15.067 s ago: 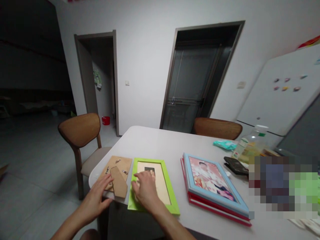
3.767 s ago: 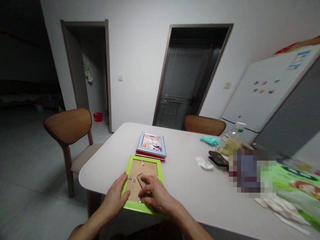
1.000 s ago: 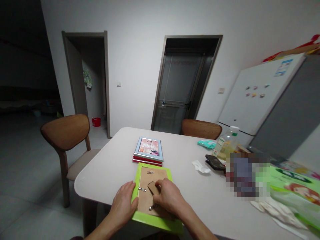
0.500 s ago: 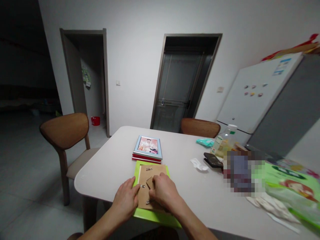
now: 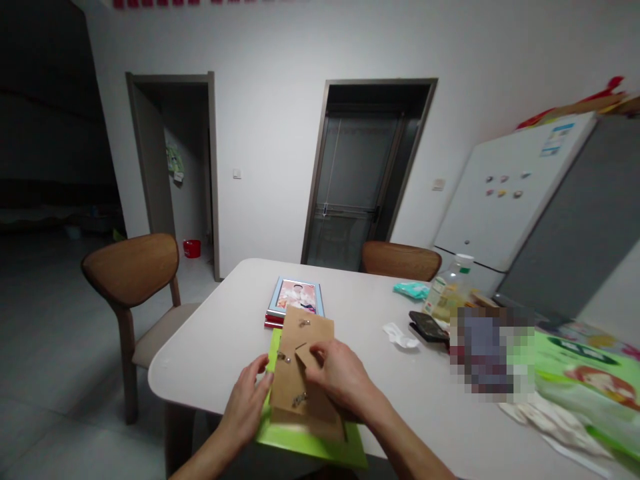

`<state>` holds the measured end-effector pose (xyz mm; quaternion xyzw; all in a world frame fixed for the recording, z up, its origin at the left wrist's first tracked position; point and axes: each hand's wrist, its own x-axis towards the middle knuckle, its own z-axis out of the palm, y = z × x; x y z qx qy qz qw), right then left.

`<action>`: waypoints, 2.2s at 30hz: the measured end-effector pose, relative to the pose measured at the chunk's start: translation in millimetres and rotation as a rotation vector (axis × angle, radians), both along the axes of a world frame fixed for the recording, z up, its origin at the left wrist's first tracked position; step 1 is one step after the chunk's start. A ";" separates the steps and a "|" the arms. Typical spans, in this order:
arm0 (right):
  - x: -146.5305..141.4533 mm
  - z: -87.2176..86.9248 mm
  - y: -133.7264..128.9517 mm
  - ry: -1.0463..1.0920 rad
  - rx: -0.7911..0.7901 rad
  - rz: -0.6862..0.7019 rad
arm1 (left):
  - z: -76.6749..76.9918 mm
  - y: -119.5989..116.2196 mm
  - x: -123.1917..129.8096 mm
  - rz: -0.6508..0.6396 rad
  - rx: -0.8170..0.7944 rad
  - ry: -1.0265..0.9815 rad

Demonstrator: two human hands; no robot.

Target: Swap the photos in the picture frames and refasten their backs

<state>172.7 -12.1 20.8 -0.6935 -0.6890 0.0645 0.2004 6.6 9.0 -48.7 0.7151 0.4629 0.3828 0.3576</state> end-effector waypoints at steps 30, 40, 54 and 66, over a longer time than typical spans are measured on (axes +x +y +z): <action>14.5 -16.5 -7.0 1.337 -0.050 -0.159 | 31.7 -23.2 9.1 -0.195 0.276 0.124; 35.0 -43.4 3.1 1.070 -0.034 -0.228 | 46.1 -17.8 -16.4 0.067 0.430 0.060; 52.8 -83.4 7.7 0.145 -0.020 -0.365 | -7.6 -11.4 -86.1 0.269 0.208 0.548; 18.8 -79.6 8.1 0.207 0.256 -0.093 | -20.2 -17.8 -36.3 -0.140 0.480 0.730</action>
